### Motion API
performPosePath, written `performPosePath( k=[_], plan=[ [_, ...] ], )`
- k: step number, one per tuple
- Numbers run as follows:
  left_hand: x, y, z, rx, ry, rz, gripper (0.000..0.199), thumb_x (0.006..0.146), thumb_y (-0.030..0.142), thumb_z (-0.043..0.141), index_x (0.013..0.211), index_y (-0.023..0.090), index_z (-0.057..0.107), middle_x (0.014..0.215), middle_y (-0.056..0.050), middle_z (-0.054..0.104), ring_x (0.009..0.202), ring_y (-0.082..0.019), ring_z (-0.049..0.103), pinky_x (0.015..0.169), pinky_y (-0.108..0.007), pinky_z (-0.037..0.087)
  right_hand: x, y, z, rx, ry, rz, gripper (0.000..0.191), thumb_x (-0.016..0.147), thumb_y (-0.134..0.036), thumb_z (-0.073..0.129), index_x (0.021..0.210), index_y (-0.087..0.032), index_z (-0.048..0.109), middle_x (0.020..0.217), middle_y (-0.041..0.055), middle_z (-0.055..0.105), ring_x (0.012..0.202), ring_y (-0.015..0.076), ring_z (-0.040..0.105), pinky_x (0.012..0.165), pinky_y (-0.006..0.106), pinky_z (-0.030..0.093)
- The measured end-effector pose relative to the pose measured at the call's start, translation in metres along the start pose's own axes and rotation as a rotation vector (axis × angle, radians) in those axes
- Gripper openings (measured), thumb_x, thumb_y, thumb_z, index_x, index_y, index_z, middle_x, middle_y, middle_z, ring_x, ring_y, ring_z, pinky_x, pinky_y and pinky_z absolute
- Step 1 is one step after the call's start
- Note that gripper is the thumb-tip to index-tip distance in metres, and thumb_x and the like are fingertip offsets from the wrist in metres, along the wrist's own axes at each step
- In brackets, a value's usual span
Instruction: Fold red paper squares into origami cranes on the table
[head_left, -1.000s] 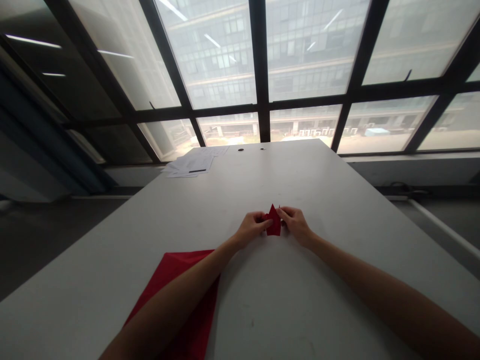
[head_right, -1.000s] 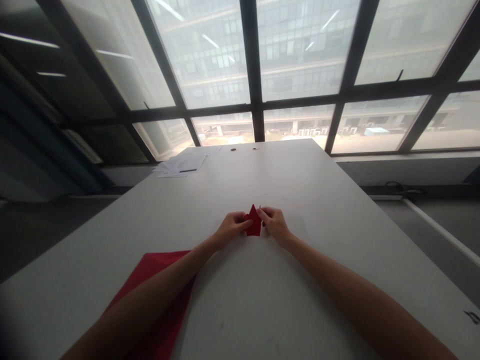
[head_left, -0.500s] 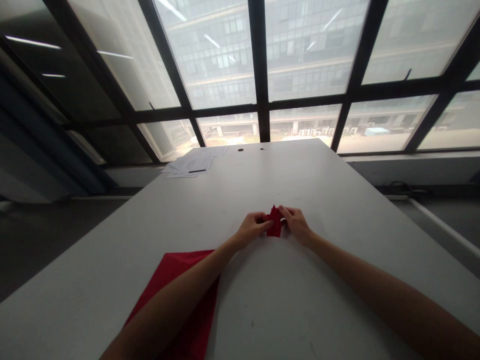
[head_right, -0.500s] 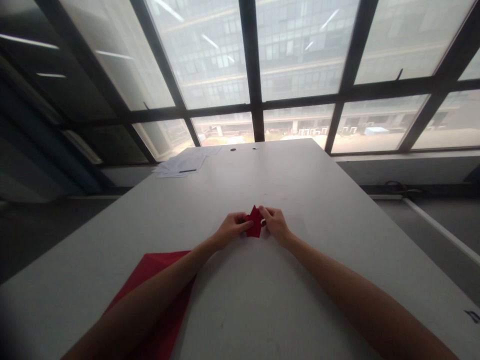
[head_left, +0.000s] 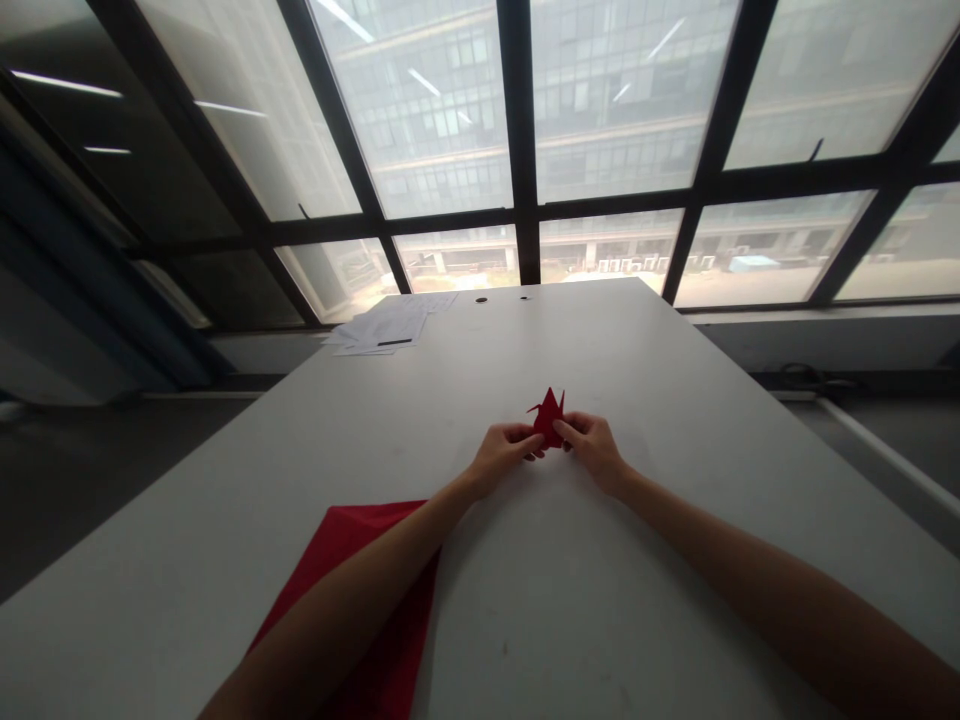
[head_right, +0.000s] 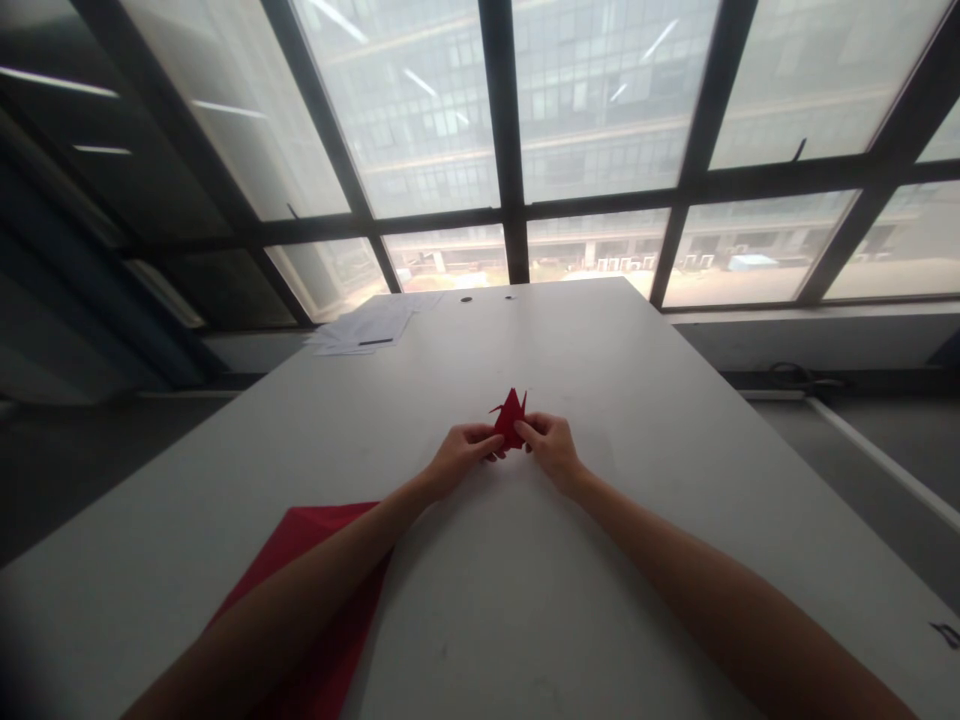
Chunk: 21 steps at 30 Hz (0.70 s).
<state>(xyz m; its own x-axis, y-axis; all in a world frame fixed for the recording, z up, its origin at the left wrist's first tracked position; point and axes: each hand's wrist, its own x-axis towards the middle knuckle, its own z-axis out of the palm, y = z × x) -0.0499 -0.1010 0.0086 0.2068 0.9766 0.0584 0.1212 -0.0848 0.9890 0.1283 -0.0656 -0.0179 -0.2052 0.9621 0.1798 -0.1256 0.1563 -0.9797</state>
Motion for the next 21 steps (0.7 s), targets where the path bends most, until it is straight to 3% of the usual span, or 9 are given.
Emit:
performPosePath(
  k=[8,13,21],
  plan=[
    [0.005,-0.011,-0.001,-0.098,0.155,0.009,0.035,0.076,0.043,0.077,0.090,0.011,0.074,0.078,-0.008,0.071,0.067,-0.016,0.063,0.065,-0.027,0.049,0.003,0.002,0.002,0.141,0.047,0.083,0.046,0.083,-0.057,0.058,0.105,-0.017,0.064,0.081,0.0072,0.072,0.070,0.0185,0.066,0.055,0.027,0.047],
    [0.006,-0.014,-0.001,-0.094,0.171,0.003,0.036,0.076,0.043,0.077,0.090,0.011,0.074,0.077,-0.009,0.071,0.065,-0.015,0.062,0.063,-0.027,0.048,0.001,0.003,0.002,0.034,-0.015,-0.021,0.031,0.075,-0.042,0.071,0.093,-0.020,0.058,0.076,0.0030,0.071,0.068,0.0174,0.064,0.057,0.027,0.046],
    [0.004,-0.014,-0.002,-0.063,0.158,0.019,0.036,0.076,0.044,0.076,0.089,0.011,0.074,0.078,-0.008,0.071,0.063,-0.014,0.059,0.061,-0.026,0.045,0.001,0.005,0.002,-0.028,-0.039,-0.068,0.018,0.076,-0.033,0.068,0.083,-0.018,0.062,0.074,0.0022,0.069,0.063,0.0143,0.059,0.057,0.026,0.044]
  ],
)
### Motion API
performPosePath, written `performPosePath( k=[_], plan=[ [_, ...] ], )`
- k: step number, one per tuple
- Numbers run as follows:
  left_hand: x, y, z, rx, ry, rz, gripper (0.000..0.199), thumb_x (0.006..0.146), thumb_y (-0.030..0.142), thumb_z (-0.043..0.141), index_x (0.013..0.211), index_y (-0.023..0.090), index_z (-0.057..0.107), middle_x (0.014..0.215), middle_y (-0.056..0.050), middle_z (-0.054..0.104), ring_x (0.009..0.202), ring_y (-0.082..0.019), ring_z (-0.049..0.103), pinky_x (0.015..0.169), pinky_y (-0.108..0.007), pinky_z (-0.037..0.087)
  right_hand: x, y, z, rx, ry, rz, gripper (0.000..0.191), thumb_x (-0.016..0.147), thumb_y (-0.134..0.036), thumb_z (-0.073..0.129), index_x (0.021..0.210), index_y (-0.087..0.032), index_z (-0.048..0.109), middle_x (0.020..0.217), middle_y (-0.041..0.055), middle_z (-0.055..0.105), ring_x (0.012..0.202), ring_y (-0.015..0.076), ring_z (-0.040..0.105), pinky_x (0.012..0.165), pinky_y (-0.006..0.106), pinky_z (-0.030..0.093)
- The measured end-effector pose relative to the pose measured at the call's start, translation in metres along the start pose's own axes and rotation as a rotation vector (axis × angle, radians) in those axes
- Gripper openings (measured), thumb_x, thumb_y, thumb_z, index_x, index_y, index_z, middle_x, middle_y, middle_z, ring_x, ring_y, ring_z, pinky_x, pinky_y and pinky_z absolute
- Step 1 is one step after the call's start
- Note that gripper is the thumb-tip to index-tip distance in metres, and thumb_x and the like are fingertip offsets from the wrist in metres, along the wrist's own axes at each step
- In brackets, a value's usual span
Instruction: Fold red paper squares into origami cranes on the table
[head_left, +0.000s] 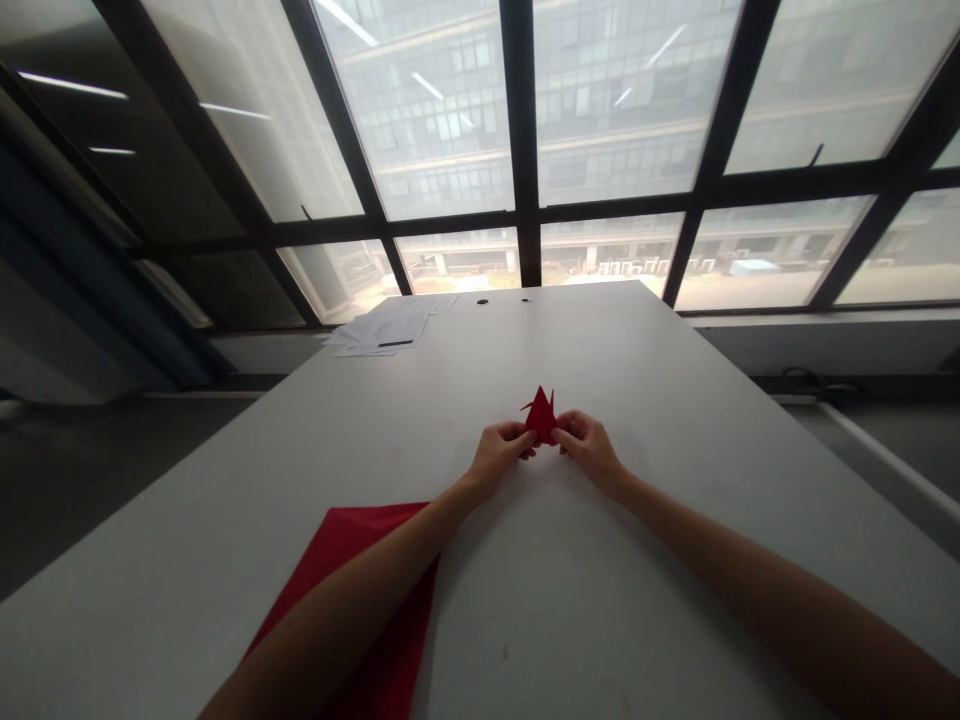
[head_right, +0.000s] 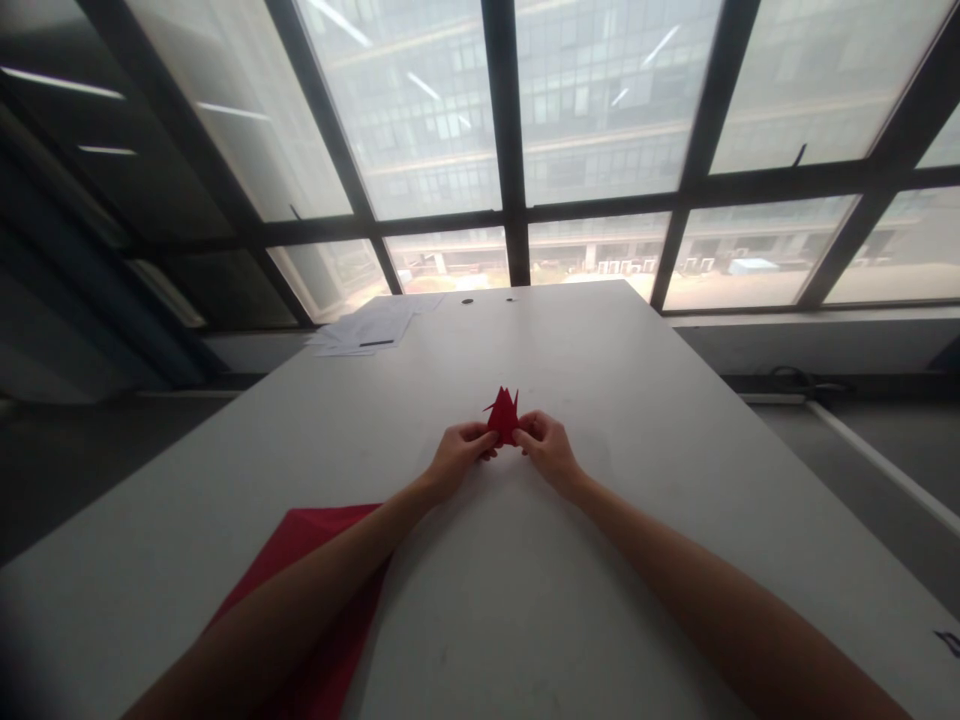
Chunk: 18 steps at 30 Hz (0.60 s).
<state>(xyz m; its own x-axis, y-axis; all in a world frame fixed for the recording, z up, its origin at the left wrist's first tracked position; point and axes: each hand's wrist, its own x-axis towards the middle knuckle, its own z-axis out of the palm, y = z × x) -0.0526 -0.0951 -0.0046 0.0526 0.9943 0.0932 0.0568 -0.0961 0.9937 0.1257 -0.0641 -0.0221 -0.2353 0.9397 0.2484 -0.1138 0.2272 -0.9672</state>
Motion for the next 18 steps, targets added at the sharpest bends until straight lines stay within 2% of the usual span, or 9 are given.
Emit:
performPosePath(
  k=[4,10,18],
  plan=[
    [-0.0009,0.0014,-0.0002,0.005,-0.015,0.003,0.039,0.077,0.048,0.075,0.089,0.011,0.074,0.079,-0.009,0.071,0.064,-0.015,0.059,0.062,-0.026,0.046,-0.0003,-0.0015,0.0001,-0.006,0.006,0.005,0.019,0.076,-0.034,0.068,0.082,-0.017,0.063,0.073,0.0035,0.070,0.062,0.0146,0.060,0.056,0.026,0.045],
    [0.0017,-0.0002,0.0003,-0.156,-0.007,-0.066,0.056,0.083,0.064,0.061,0.075,0.009,0.068,0.069,-0.011,0.068,0.058,-0.016,0.060,0.059,-0.029,0.046,-0.0030,-0.0049,0.0006,0.048,0.008,0.011,0.020,0.078,-0.035,0.069,0.086,-0.018,0.061,0.071,0.0018,0.069,0.060,0.0158,0.064,0.053,0.026,0.046],
    [0.0044,0.0002,-0.0049,-0.266,-0.099,-0.107,0.055,0.083,0.061,0.064,0.087,0.007,0.072,0.077,-0.012,0.070,0.067,-0.017,0.062,0.067,-0.028,0.046,-0.0031,-0.0055,0.0020,0.083,0.033,-0.032,0.010,0.072,-0.024,0.067,0.080,-0.018,0.066,0.066,0.0004,0.068,0.061,0.0162,0.065,0.058,0.028,0.051]
  ],
)
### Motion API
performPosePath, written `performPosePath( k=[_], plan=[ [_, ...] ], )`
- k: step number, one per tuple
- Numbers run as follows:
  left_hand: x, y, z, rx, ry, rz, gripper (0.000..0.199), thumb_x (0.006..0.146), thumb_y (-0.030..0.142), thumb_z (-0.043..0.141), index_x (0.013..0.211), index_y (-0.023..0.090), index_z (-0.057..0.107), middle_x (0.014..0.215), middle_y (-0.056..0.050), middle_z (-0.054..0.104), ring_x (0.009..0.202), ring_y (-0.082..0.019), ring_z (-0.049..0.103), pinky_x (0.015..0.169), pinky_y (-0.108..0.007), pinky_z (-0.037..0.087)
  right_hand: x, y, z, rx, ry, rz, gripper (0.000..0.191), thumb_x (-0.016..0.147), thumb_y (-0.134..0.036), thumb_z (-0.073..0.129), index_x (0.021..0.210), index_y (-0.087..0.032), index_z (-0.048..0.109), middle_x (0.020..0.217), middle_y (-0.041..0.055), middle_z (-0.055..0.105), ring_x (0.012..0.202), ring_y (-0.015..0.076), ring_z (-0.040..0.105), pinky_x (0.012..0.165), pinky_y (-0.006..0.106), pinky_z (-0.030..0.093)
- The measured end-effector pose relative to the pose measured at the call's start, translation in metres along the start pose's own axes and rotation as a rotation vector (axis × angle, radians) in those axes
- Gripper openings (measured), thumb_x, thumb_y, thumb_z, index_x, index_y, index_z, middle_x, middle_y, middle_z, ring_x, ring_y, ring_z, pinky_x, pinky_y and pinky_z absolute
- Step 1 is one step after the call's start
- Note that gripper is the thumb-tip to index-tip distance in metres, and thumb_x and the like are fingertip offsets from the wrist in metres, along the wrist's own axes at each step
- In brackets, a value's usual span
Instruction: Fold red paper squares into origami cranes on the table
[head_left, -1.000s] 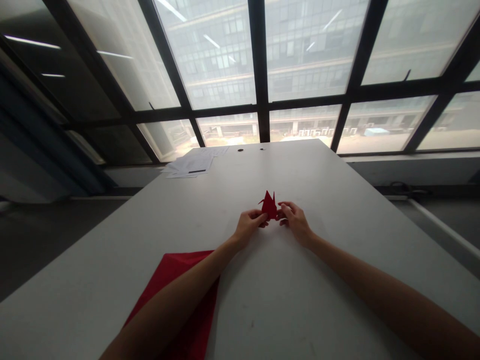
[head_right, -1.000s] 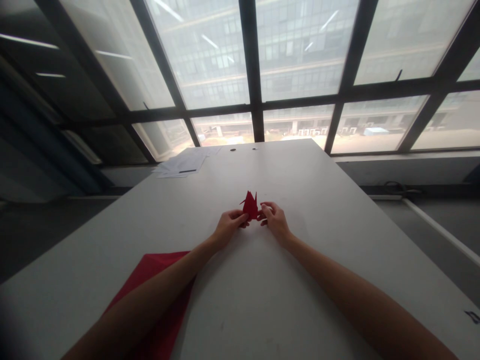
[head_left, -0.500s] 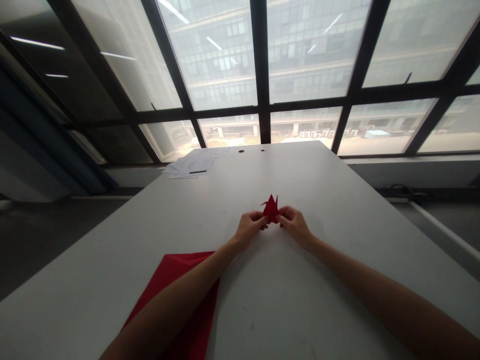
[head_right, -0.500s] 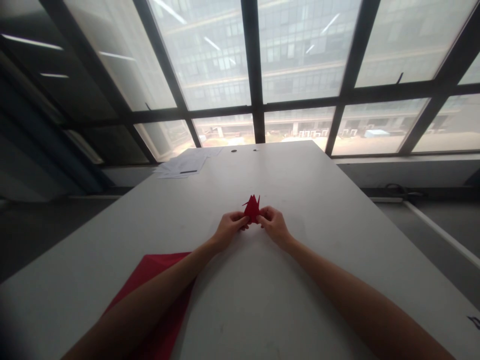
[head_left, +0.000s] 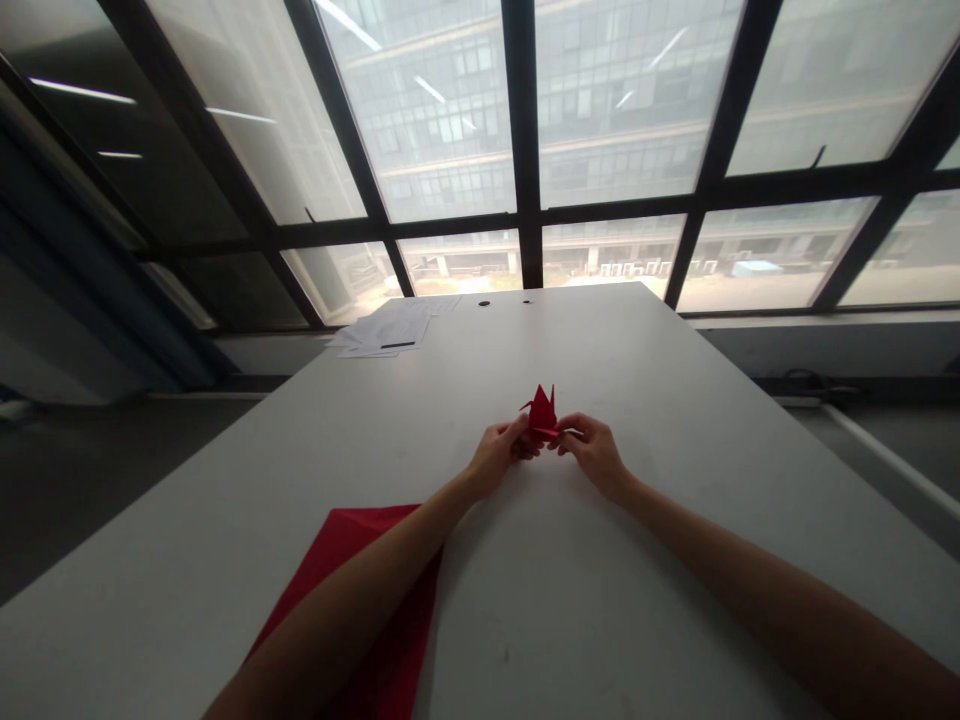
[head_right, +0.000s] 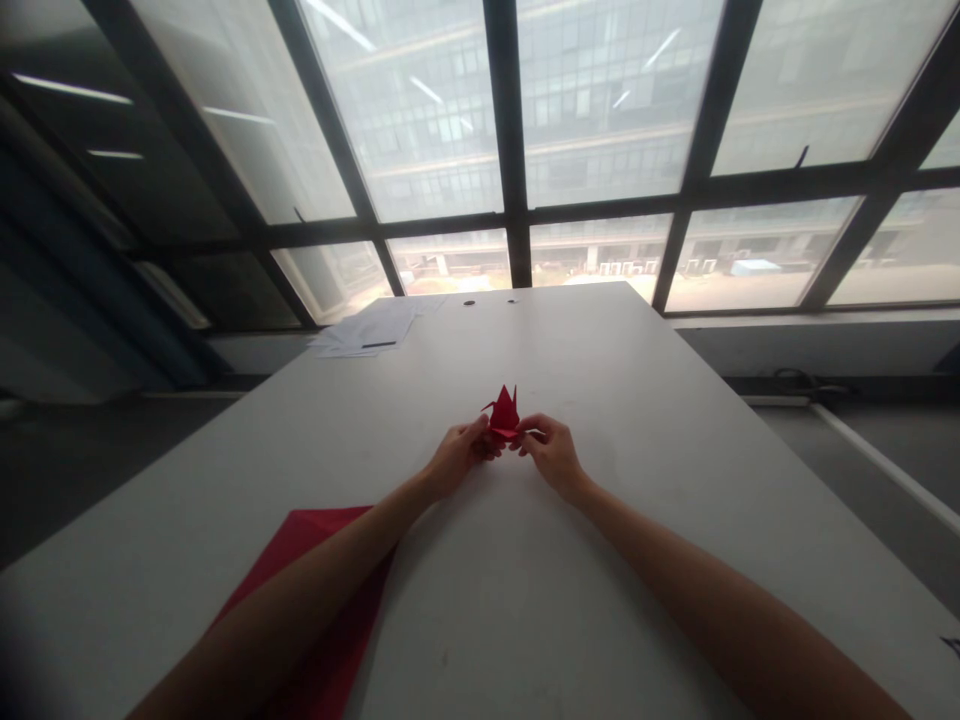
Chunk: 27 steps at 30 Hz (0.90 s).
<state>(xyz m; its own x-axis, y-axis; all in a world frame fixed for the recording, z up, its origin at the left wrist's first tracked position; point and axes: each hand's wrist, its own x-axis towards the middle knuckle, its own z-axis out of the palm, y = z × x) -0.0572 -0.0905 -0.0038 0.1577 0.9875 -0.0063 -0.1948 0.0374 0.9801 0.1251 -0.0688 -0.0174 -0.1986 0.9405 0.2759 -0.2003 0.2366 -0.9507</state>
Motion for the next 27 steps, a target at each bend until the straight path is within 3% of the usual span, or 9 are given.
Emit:
performPosePath(
  k=[7,17,22,27],
  plan=[
    [-0.0008,-0.0026,-0.0010,0.101,0.029,0.036,0.036,0.076,0.042,0.079,0.091,0.010,0.074,0.081,-0.009,0.071,0.068,-0.015,0.061,0.068,-0.027,0.046,0.0005,0.0030,-0.0029,0.040,0.010,0.013,0.014,0.076,-0.031,0.065,0.081,-0.018,0.068,0.076,0.0022,0.069,0.064,0.0164,0.065,0.062,0.031,0.055],
    [-0.0023,-0.0060,0.0007,0.247,0.037,0.133,0.032,0.077,0.039,0.078,0.090,0.011,0.073,0.084,-0.008,0.072,0.072,-0.016,0.063,0.066,-0.026,0.047,-0.0020,0.0012,-0.0005,0.053,0.005,-0.005,0.033,0.070,-0.035,0.079,0.089,-0.021,0.056,0.077,0.0006,0.068,0.068,0.0180,0.066,0.060,0.031,0.056],
    [-0.0033,-0.0065,0.0019,0.192,0.062,0.158,0.038,0.073,0.035,0.081,0.097,0.016,0.059,0.075,-0.001,0.068,0.067,-0.014,0.062,0.063,-0.024,0.047,-0.0016,0.0051,-0.0011,0.043,0.006,-0.028,0.032,0.072,-0.032,0.077,0.089,-0.022,0.052,0.076,-0.0004,0.067,0.067,0.0173,0.065,0.059,0.029,0.054],
    [-0.0035,-0.0065,0.0046,0.174,0.040,0.195,0.040,0.076,0.036,0.079,0.091,0.020,0.046,0.069,0.005,0.060,0.061,-0.010,0.058,0.059,-0.020,0.044,-0.0004,0.0085,-0.0025,0.034,-0.025,-0.062,0.031,0.073,-0.031,0.078,0.091,-0.022,0.054,0.076,-0.0006,0.066,0.068,0.0168,0.064,0.061,0.029,0.053]
  ],
)
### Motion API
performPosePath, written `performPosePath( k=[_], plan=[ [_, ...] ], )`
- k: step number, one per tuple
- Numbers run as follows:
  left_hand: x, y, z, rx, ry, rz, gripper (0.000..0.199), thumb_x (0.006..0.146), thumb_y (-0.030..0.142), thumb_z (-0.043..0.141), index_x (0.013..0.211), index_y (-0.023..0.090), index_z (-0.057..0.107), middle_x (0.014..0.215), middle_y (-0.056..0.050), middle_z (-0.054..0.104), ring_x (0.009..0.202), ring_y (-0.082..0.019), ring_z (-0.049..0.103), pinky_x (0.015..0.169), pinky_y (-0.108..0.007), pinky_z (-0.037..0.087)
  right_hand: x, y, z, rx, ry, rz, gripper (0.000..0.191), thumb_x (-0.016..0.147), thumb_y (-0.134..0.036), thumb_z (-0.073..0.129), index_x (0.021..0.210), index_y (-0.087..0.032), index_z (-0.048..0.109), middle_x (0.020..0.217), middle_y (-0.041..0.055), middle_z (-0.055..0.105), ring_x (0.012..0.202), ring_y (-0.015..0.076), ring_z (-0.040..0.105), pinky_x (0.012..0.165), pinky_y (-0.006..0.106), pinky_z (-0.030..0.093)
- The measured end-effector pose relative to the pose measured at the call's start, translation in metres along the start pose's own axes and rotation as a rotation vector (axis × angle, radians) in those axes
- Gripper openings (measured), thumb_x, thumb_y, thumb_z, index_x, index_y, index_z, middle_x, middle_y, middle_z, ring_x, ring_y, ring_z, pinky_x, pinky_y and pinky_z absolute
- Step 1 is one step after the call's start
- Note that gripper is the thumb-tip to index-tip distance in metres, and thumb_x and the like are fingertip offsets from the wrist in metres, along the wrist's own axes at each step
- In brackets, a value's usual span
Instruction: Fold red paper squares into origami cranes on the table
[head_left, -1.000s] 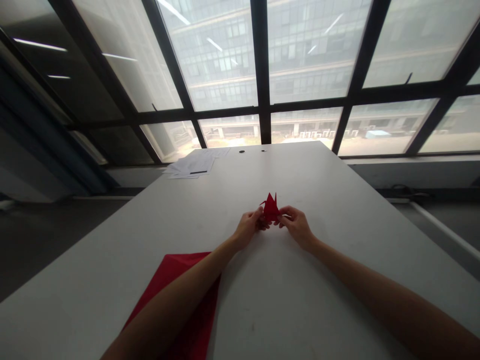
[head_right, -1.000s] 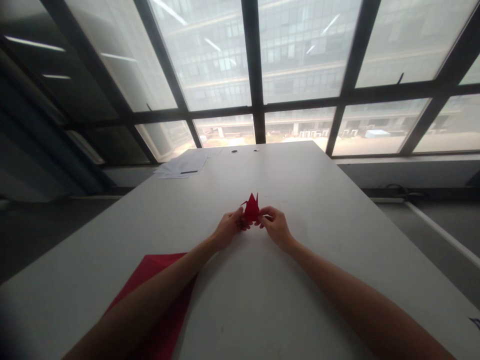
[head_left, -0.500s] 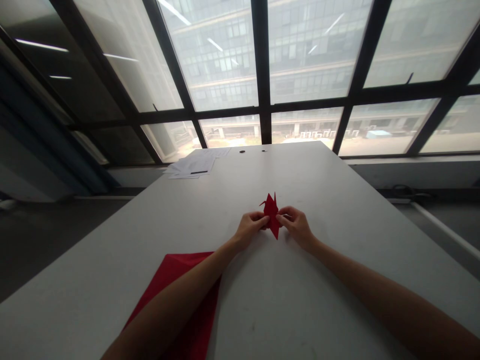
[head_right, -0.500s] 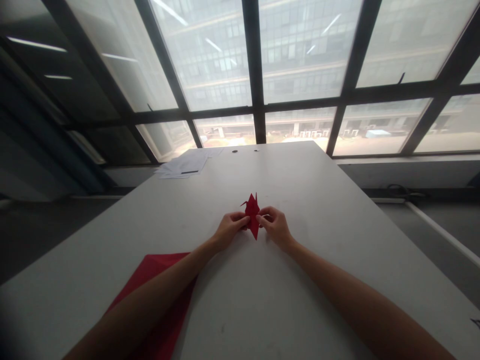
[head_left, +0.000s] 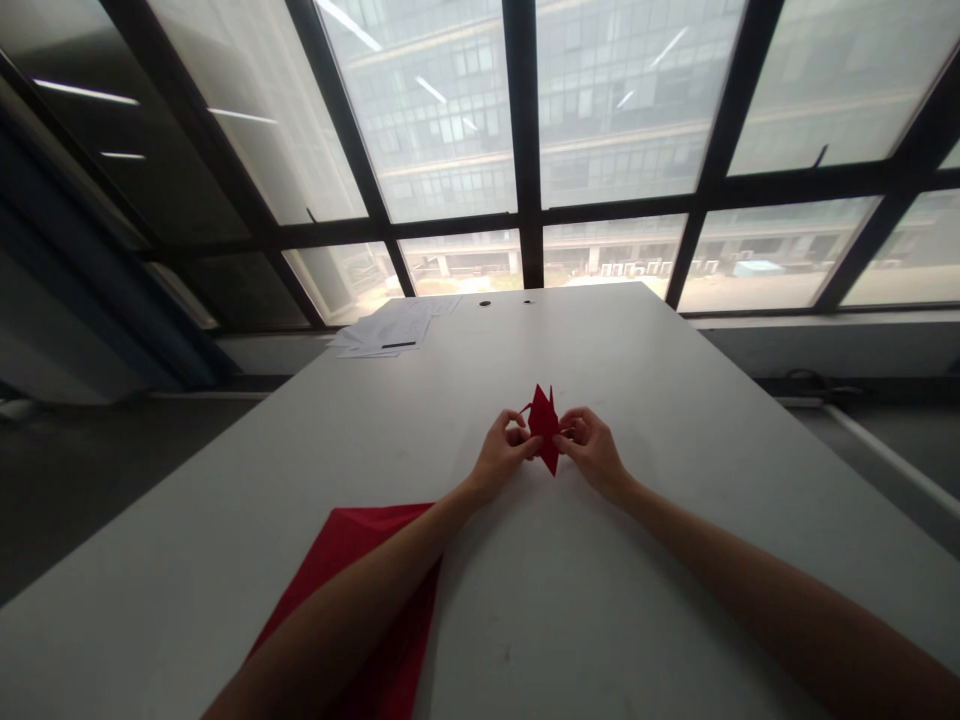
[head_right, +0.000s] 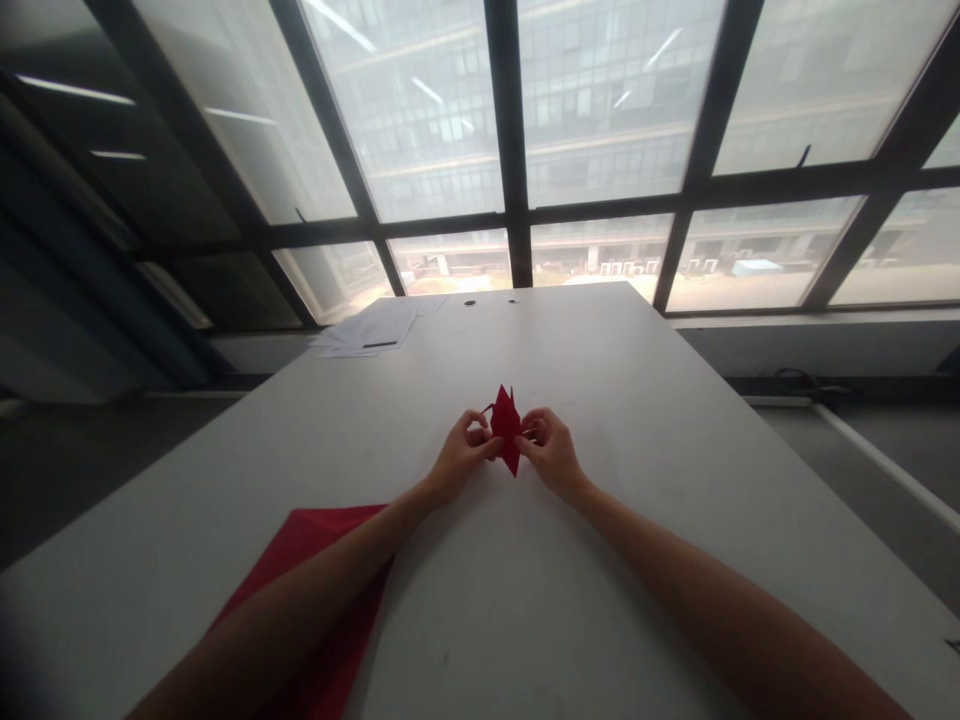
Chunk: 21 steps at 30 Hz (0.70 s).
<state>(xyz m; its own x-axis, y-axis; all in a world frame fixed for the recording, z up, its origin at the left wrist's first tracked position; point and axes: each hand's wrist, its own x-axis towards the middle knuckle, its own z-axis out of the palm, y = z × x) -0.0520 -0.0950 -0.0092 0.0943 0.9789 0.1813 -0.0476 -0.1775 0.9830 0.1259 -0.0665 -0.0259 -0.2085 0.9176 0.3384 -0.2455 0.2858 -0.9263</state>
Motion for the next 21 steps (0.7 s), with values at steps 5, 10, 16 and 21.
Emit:
performPosePath(
  k=[5,10,16,21],
  plan=[
    [0.0011,-0.0002,0.0016,0.003,-0.002,0.026,0.037,0.078,0.037,0.077,0.091,0.021,0.046,0.070,0.005,0.059,0.062,-0.010,0.057,0.059,-0.020,0.044,0.0004,-0.0027,0.0003,-0.003,-0.001,0.008,0.035,0.072,-0.034,0.079,0.097,-0.022,0.057,0.078,0.0007,0.069,0.072,0.0179,0.065,0.065,0.031,0.054],
    [0.0014,-0.0006,0.0007,0.025,-0.030,0.036,0.044,0.079,0.035,0.076,0.115,0.021,0.054,0.074,0.003,0.062,0.065,-0.012,0.058,0.062,-0.023,0.047,0.0002,-0.0066,0.0017,0.034,-0.017,0.009,0.037,0.073,-0.036,0.079,0.101,-0.021,0.059,0.083,0.0033,0.072,0.076,0.0201,0.068,0.069,0.034,0.056],
    [0.0015,0.0009,0.0005,0.177,-0.031,0.085,0.034,0.082,0.035,0.073,0.109,0.015,0.071,0.093,-0.009,0.071,0.079,-0.019,0.064,0.071,-0.030,0.051,-0.0014,-0.0078,0.0013,-0.043,0.010,-0.033,0.037,0.075,-0.037,0.078,0.104,-0.021,0.062,0.085,0.0045,0.073,0.078,0.0213,0.069,0.070,0.035,0.057],
    [0.0010,0.0052,0.0018,0.292,0.087,0.157,0.023,0.079,0.038,0.076,0.088,0.017,0.077,0.100,-0.010,0.068,0.092,-0.022,0.064,0.077,-0.030,0.052,0.0003,-0.0052,-0.0006,-0.168,0.035,-0.058,0.033,0.077,-0.041,0.075,0.101,-0.019,0.069,0.092,0.0080,0.072,0.082,0.0220,0.068,0.075,0.037,0.057]
  ],
)
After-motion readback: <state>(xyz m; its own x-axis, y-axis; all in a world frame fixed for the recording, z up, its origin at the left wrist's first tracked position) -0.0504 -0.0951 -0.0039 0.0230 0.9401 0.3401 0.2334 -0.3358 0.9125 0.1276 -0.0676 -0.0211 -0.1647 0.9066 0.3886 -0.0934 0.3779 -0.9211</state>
